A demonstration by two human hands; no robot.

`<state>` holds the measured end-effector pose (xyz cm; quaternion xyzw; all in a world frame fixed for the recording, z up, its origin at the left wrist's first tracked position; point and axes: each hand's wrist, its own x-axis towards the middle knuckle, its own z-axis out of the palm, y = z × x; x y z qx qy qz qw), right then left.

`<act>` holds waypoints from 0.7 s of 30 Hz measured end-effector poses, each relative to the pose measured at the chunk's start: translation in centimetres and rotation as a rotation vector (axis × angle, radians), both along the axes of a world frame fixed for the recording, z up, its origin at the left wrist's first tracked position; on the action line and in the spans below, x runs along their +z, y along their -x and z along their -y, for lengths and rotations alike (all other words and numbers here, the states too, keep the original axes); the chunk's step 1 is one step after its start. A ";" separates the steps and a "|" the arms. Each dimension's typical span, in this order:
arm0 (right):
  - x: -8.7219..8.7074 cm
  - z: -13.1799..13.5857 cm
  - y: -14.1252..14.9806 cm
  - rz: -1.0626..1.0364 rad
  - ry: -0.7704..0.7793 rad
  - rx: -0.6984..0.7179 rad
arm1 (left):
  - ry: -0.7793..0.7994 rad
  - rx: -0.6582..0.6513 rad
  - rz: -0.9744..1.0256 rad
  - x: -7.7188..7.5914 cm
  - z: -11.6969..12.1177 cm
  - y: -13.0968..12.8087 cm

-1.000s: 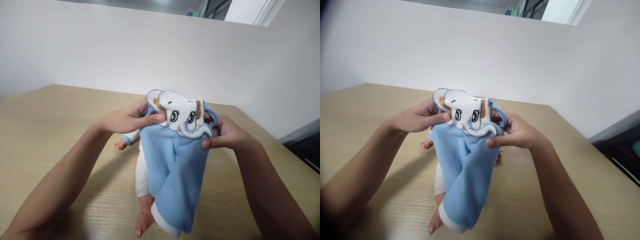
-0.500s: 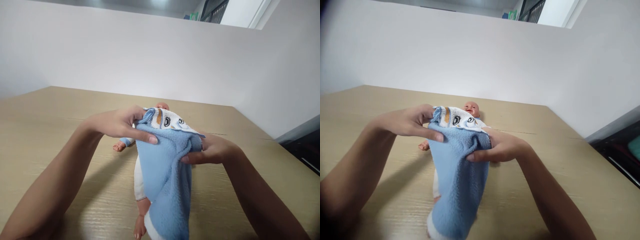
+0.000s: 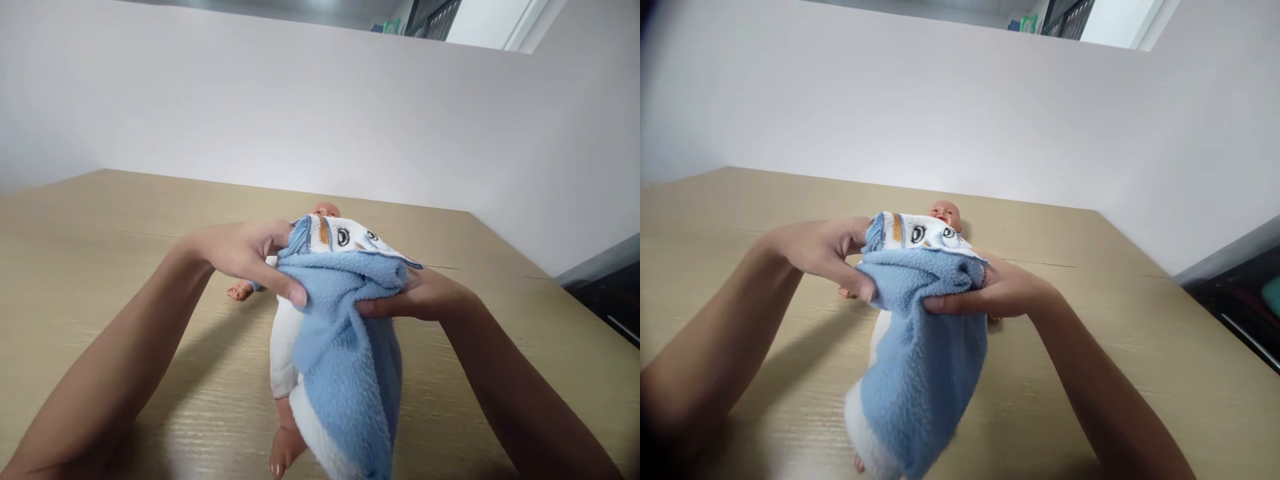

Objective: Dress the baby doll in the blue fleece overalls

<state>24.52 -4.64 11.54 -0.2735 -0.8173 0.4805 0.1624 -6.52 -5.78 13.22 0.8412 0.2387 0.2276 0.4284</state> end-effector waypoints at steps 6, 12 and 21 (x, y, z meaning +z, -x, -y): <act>0.5 0.1 1.0 0.080 0.088 0.402 | -0.024 0.009 0.136 0.1 -0.3 -1.0; 0.1 -0.8 0.5 0.037 -0.030 0.245 | 0.085 0.059 0.008 -0.1 -0.2 0.3; -0.5 -1.0 0.0 -0.019 0.032 0.317 | 0.023 0.008 0.085 -0.5 -0.8 0.2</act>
